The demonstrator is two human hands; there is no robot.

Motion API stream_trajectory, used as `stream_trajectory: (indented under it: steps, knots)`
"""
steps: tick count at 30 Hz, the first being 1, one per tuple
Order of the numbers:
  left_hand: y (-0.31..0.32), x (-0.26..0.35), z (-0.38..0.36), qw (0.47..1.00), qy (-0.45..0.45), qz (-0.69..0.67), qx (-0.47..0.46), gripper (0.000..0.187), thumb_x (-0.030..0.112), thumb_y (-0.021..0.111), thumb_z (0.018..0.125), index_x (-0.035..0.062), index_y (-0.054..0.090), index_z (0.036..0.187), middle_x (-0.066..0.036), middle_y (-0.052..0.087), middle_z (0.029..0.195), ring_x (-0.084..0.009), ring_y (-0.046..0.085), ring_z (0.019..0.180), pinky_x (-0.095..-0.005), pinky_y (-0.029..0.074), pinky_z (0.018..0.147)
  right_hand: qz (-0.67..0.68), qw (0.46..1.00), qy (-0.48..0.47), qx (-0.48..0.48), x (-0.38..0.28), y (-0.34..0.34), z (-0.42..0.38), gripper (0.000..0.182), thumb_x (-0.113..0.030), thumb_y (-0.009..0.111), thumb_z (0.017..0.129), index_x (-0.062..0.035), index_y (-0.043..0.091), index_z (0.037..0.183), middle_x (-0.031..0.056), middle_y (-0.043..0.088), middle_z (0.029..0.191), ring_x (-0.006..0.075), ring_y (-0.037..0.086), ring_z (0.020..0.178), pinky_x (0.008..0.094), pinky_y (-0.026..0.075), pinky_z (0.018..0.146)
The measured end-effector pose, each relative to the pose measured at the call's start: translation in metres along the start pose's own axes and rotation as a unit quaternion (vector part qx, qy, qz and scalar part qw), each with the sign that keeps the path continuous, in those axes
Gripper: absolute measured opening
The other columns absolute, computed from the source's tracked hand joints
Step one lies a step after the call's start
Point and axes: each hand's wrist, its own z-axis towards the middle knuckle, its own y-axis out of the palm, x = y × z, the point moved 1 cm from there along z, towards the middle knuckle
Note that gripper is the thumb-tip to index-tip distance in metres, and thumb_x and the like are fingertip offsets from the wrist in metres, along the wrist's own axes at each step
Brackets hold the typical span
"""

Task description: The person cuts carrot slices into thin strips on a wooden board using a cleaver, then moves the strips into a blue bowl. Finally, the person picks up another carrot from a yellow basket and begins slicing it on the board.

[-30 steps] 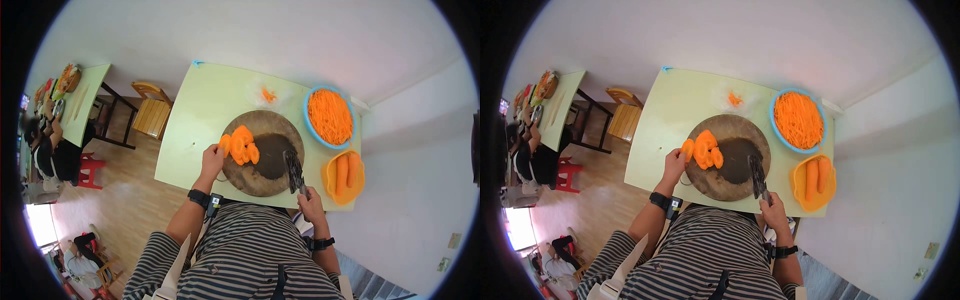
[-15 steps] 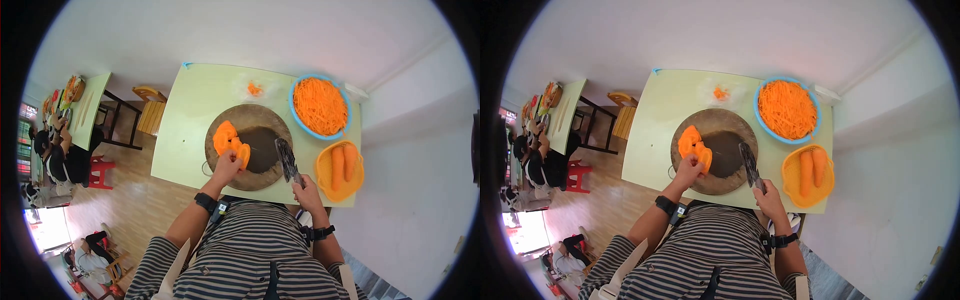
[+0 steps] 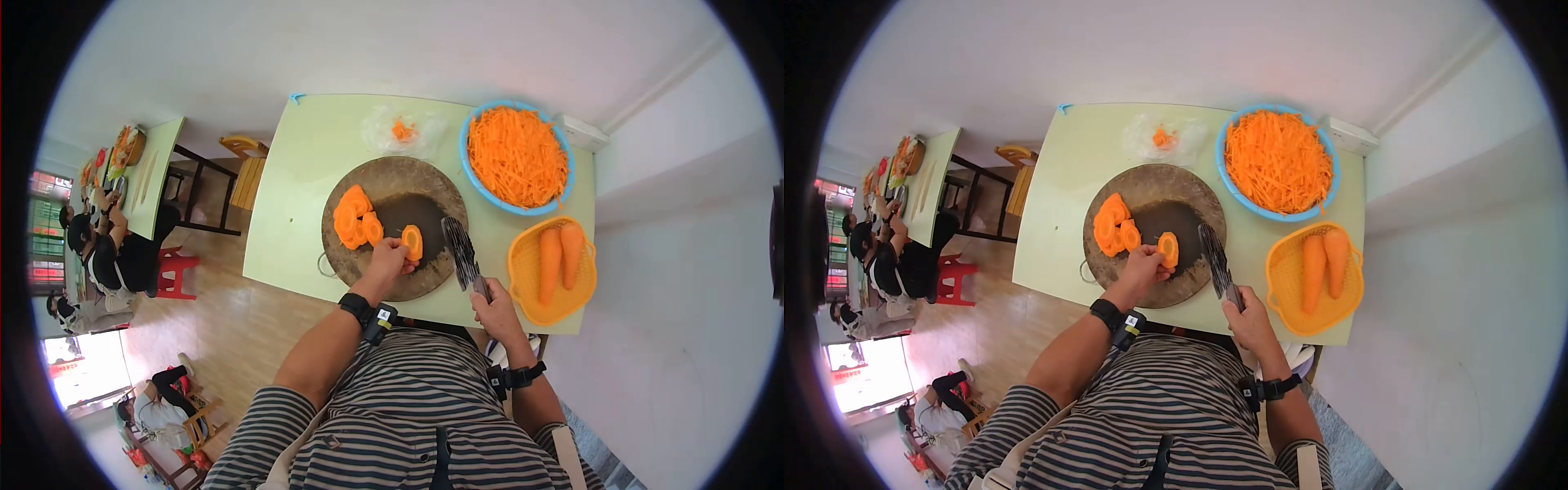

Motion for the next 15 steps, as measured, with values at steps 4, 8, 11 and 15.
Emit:
stream_trajectory:
  steps: [4,8,11,15]
  knots:
    - [0.005,-0.007,0.003,1.000,-0.008,-0.017,-0.012,0.011,0.010,0.056,0.100,0.0012,0.054,0.107,-0.014,0.071,0.097,-0.0197,0.073,0.071,-0.0296,0.059,0.060,-0.009,1.000,-0.011,-0.003,-0.002,0.000,0.004,0.031,-0.019,0.063,0.097,0.0019,0.056,0.119,0.0027,0.058,0.082,0.0084,0.055,0.060,0.0247,0.048,0.055]
    - [0.008,0.000,-0.001,0.990,-0.037,0.112,-0.074,0.015,0.016,0.054,0.103,0.0030,0.052,0.111,-0.013,0.073,0.098,-0.0184,0.072,0.071,-0.0291,0.058,0.060,-0.012,1.000,-0.017,0.004,-0.002,0.003,0.005,0.032,-0.018,0.063,0.097,0.0020,0.056,0.122,0.0030,0.058,0.085,0.0087,0.055,0.063,0.0256,0.049,0.057]
    - [0.009,-0.004,0.001,0.987,-0.043,0.112,-0.105,0.016,0.018,0.054,0.104,0.0031,0.052,0.111,-0.012,0.074,0.096,-0.0170,0.072,0.069,-0.0278,0.057,0.060,-0.046,0.999,-0.019,0.006,-0.005,0.001,0.008,0.034,-0.019,0.063,0.097,0.0019,0.056,0.123,0.0033,0.059,0.086,0.0091,0.056,0.065,0.0264,0.049,0.059]
    - [0.010,-0.010,0.007,0.992,-0.039,0.070,-0.100,0.016,0.019,0.055,0.103,0.0032,0.054,0.109,-0.011,0.074,0.095,-0.0158,0.071,0.067,-0.0283,0.056,0.059,-0.105,0.993,-0.055,0.014,-0.003,0.003,0.010,0.034,-0.020,0.063,0.098,0.0019,0.057,0.124,0.0041,0.060,0.088,0.0106,0.058,0.068,0.0279,0.050,0.062]
